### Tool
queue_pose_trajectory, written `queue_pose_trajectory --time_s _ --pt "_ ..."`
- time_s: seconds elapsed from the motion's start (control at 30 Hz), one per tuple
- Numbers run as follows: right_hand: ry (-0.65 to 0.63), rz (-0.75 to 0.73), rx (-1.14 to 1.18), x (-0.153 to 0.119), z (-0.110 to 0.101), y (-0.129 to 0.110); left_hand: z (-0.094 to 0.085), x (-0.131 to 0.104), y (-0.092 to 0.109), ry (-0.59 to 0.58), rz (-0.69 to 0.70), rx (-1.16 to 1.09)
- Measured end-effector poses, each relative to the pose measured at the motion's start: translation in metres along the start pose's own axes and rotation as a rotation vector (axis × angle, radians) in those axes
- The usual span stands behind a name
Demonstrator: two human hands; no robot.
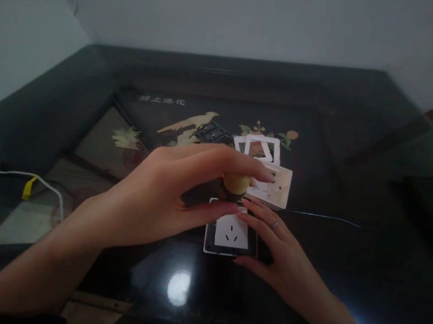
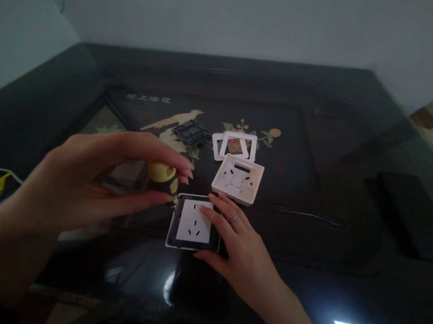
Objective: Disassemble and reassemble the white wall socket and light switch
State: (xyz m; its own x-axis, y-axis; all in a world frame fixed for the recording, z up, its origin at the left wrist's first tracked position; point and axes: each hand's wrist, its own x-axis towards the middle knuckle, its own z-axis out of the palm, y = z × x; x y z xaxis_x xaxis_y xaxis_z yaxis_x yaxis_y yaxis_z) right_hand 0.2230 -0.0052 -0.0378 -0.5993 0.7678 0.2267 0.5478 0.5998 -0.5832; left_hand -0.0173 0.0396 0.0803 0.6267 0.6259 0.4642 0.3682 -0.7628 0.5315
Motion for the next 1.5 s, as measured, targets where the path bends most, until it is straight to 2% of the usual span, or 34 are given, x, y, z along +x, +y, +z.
queue_pose_trajectory --time_s 0.13,0.2,0.43,0.77,1.0,1.1,1.33,1.4,1.5 --pt "0.002 -0.001 -0.003 -0.001 0.001 0.000 -0.011 -0.005 0.006 -0.115 -0.064 0.021" --pt "0.010 -0.001 -0.010 -0.001 0.000 0.000 -0.013 -0.008 0.006 -0.131 -0.065 0.003" --pt "0.019 0.011 -0.029 0.000 -0.002 -0.001 -0.007 -0.010 0.007 0.071 -0.039 0.040" --pt "-0.006 0.029 -0.020 0.000 -0.004 -0.002 -0.009 -0.012 0.012 0.019 -0.059 0.065" --pt "-0.010 -0.001 -0.034 0.001 -0.004 -0.003 -0.017 -0.011 0.009 -0.092 -0.065 0.106" --pt "-0.007 0.008 -0.021 0.001 -0.005 -0.003 -0.017 -0.011 0.008 -0.060 -0.028 0.086" --pt "-0.007 0.014 -0.020 0.002 -0.005 -0.003 -0.004 -0.010 0.005 0.163 -0.055 0.009" --pt "-0.004 0.016 -0.019 0.002 -0.005 -0.002 -0.005 -0.011 0.005 0.141 -0.083 -0.035" --pt "-0.007 0.023 -0.020 0.001 -0.005 -0.001 -0.012 -0.012 0.005 0.038 -0.119 -0.053"
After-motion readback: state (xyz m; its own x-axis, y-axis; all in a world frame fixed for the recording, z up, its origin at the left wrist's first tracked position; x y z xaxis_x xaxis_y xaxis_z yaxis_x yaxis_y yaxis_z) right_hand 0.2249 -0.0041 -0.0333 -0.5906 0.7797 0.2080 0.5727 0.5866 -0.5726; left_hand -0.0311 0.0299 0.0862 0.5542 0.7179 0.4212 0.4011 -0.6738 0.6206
